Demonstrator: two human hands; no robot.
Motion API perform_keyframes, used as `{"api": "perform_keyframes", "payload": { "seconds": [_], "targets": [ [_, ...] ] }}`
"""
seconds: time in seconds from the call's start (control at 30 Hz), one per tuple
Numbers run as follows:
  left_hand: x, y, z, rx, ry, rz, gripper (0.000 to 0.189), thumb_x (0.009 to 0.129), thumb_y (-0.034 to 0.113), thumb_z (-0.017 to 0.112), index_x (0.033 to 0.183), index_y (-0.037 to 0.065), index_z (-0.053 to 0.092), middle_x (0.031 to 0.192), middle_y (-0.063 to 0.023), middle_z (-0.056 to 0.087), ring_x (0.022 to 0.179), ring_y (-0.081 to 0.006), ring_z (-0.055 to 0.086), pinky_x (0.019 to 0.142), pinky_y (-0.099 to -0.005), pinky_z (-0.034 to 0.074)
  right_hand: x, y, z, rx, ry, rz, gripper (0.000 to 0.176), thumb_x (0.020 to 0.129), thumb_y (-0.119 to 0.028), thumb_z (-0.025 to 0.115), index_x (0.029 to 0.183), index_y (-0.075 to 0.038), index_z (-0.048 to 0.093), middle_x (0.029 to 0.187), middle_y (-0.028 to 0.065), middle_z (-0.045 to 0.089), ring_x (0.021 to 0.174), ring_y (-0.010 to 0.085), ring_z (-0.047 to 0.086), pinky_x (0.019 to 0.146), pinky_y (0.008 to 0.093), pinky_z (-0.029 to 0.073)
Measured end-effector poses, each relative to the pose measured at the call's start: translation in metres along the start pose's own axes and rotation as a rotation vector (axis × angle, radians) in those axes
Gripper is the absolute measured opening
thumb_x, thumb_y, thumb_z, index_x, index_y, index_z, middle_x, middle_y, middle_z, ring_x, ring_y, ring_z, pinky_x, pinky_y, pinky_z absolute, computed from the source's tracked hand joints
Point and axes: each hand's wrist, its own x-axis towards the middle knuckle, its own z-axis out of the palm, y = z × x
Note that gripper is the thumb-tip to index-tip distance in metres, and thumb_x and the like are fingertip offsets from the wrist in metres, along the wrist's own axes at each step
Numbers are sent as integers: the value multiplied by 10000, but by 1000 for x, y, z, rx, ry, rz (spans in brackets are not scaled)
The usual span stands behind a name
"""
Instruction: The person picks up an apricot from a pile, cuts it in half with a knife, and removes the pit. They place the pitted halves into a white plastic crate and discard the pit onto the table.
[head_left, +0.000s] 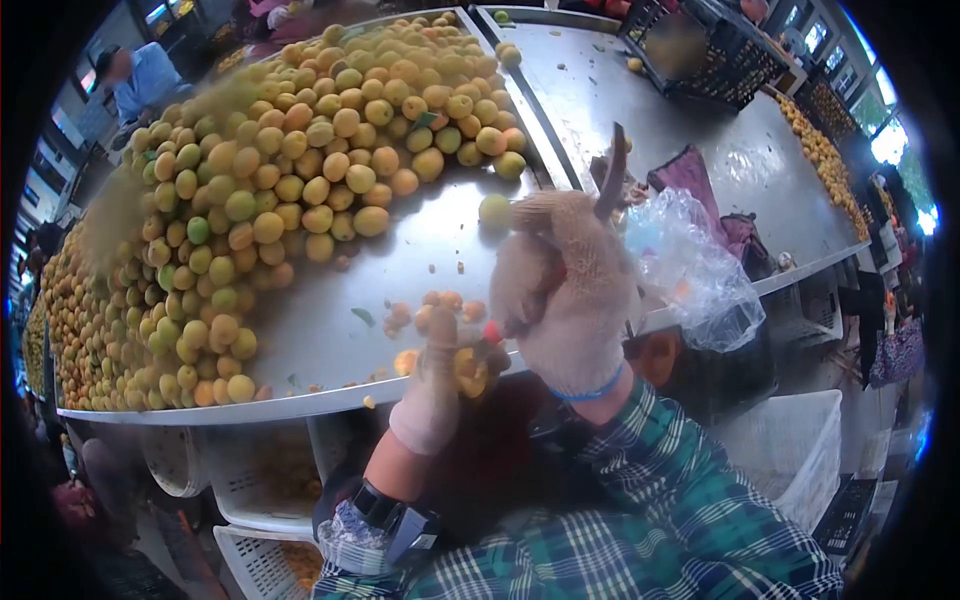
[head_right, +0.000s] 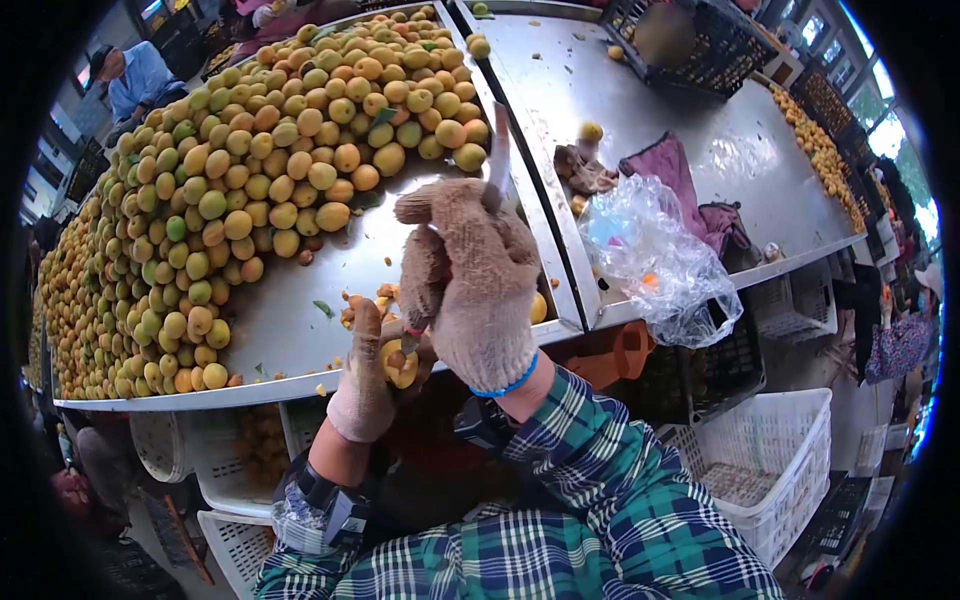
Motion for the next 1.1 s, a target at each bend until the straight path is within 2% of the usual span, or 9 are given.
{"api": "perform_keyframes", "payload": {
  "seconds": [0.37,0.43,0.57,0.63,0.77,0.83,0.87,0.93,1.1],
  "targets": [
    [10,-1,9,312,-54,85,665,1016,531,221,941,3,619,765,-64,598,684,-130,510,675,-256,413,10,-9,-20,123,24,43,384,969,-458,483,950,-90,592,528,-27,332,435,109,354,397,276,307],
    [2,3,23,689,79,355,660,1022,517,199,955,5,610,777,-51,606,674,-123,507,660,-248,413,9,-6,-25,156,-12,55,395,970,-462,473,958,-86,594,531,-3,388,418,118,361,388,276,304],
    [14,-8,4,265,24,55,570,980,570,364,963,42,579,773,-73,621,673,-142,590,595,-231,467,8,-4,-26,163,-20,53,409,980,-454,454,968,-71,597,545,24,441,397,123,371,367,270,290],
    [12,-5,1,326,-12,8,682,1021,522,189,985,-2,625,793,-54,620,665,-117,529,640,-228,421,9,-3,-28,77,-32,15,411,981,-455,454,963,-70,597,543,22,438,397,123,372,365,271,289],
    [9,-1,10,243,151,65,713,1018,533,184,957,-19,631,797,-49,624,673,-113,548,631,-243,441,5,-3,-18,208,-27,-9,305,982,-287,523,870,-17,611,556,-4,474,381,67,399,367,222,307],
    [8,2,1,78,56,-49,486,972,464,475,1175,26,531,935,-90,645,782,-171,627,680,-255,503,4,0,-17,223,-21,12,310,983,-291,521,870,-17,611,557,-3,475,383,66,400,367,221,304],
    [7,0,-2,79,59,-50,486,972,464,475,1175,26,531,935,-90,645,782,-171,627,680,-255,503,5,1,-18,234,-12,31,314,985,-294,520,870,-16,610,558,-3,476,385,66,401,367,220,301],
    [5,-5,-5,1005,-5,492,496,885,238,632,1299,32,453,1037,-125,650,908,-248,634,766,-331,516,5,6,-20,129,-60,48,404,975,-455,475,939,-69,588,544,13,431,397,118,380,359,273,290],
    [2,-6,-3,1041,62,357,705,777,63,683,1402,48,355,1114,-166,640,1011,-305,620,820,-393,501,3,8,-14,177,-157,170,389,966,-455,493,918,-79,581,569,13,441,403,124,375,376,272,296]
  ]
}}
